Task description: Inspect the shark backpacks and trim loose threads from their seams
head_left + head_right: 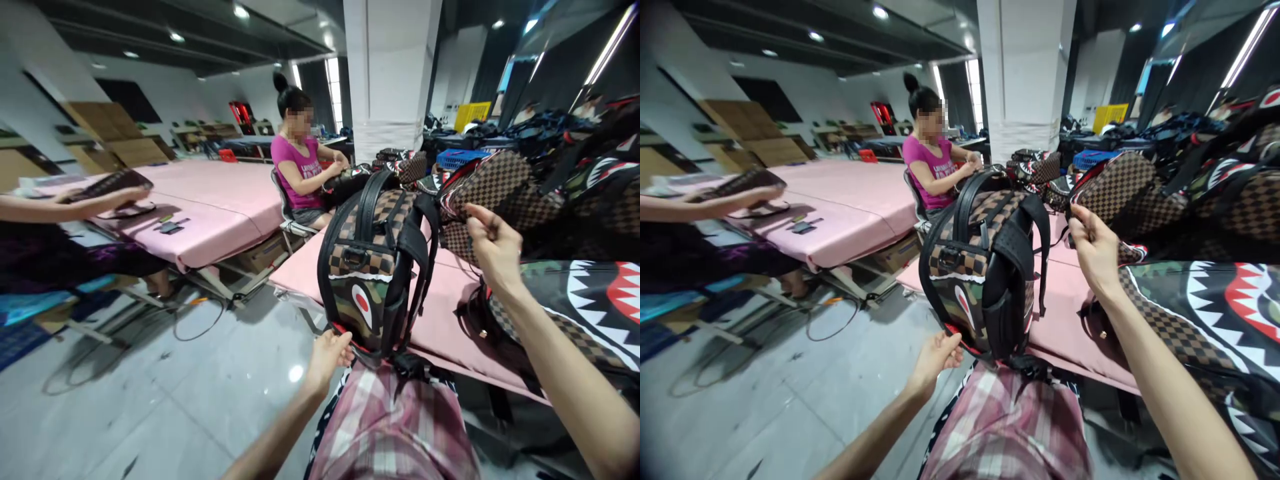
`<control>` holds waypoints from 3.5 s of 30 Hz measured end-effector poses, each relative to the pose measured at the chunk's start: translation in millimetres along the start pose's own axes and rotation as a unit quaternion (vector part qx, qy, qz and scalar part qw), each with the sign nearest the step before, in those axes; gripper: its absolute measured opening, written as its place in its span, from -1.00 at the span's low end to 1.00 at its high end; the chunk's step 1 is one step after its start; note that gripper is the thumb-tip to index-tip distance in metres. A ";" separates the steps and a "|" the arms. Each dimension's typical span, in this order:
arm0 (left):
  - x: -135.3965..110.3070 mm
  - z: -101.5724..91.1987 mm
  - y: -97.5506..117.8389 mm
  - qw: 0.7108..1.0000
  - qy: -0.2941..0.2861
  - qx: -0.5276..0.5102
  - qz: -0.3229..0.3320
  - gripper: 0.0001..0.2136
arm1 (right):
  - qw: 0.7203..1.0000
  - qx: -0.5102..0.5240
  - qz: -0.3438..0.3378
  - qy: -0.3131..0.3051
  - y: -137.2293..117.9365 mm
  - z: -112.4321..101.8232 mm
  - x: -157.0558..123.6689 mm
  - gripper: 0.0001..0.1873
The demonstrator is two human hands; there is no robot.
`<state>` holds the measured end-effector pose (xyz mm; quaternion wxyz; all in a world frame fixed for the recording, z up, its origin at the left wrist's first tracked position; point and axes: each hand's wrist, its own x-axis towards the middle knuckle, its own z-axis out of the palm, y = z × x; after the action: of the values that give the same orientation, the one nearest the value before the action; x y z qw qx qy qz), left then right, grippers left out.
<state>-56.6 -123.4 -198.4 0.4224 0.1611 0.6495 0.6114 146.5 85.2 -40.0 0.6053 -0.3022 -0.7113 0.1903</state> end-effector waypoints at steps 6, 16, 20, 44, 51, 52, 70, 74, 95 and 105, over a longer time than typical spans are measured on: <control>4.0 14.4 -13.6 0.993 0.031 -0.076 0.088 -0.43 | 0.992 0.059 0.055 -0.094 6.5 44.2 13.5 -0.51; 42.5 -22.2 68.4 0.950 0.118 0.144 0.250 -0.51 | 0.989 -0.130 -0.001 -0.076 -2.3 -3.1 -20.1 -0.23; 26.3 5.1 148.6 0.843 0.086 0.216 0.486 -0.57 | 0.982 -0.141 -0.017 -0.126 10.6 -13.0 -6.3 -0.26; 7.3 40.2 221.3 0.718 -0.211 0.316 0.583 -0.92 | 0.983 -0.133 0.004 -0.127 30.0 -22.5 15.3 -0.30; 6.8 51.6 263.9 0.697 -0.387 0.429 0.423 -0.92 | 0.981 -0.121 0.010 -0.153 25.3 -21.2 11.1 -0.29; 6.5 53.3 263.7 0.705 -0.381 0.427 0.419 -0.92 | 0.981 -0.122 0.013 -0.154 26.9 -20.8 11.1 -0.29; -11.5 94.8 240.3 0.861 -0.296 0.169 0.377 -0.72 | 0.934 -0.224 -0.185 -0.207 -96.5 -8.3 -19.0 -0.73; -17.2 113.9 230.2 0.886 -0.329 0.073 0.318 -0.75 | 0.940 -0.256 -0.127 -0.188 -91.9 -13.9 -10.3 -0.80; 27.6 97.4 261.5 0.827 -0.232 0.236 0.455 -0.68 | 0.930 -0.359 -0.075 -0.033 -25.4 -61.6 23.7 -0.86; -35.4 130.1 185.4 0.432 0.013 0.437 0.789 -0.68 | 0.934 -0.290 -0.196 -0.066 -58.2 -63.9 -13.7 -0.86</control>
<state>4.4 -26.3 0.1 -0.3788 0.7583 0.4266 0.3154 198.4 26.8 -0.7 0.4682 -0.3062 -0.8190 -0.1276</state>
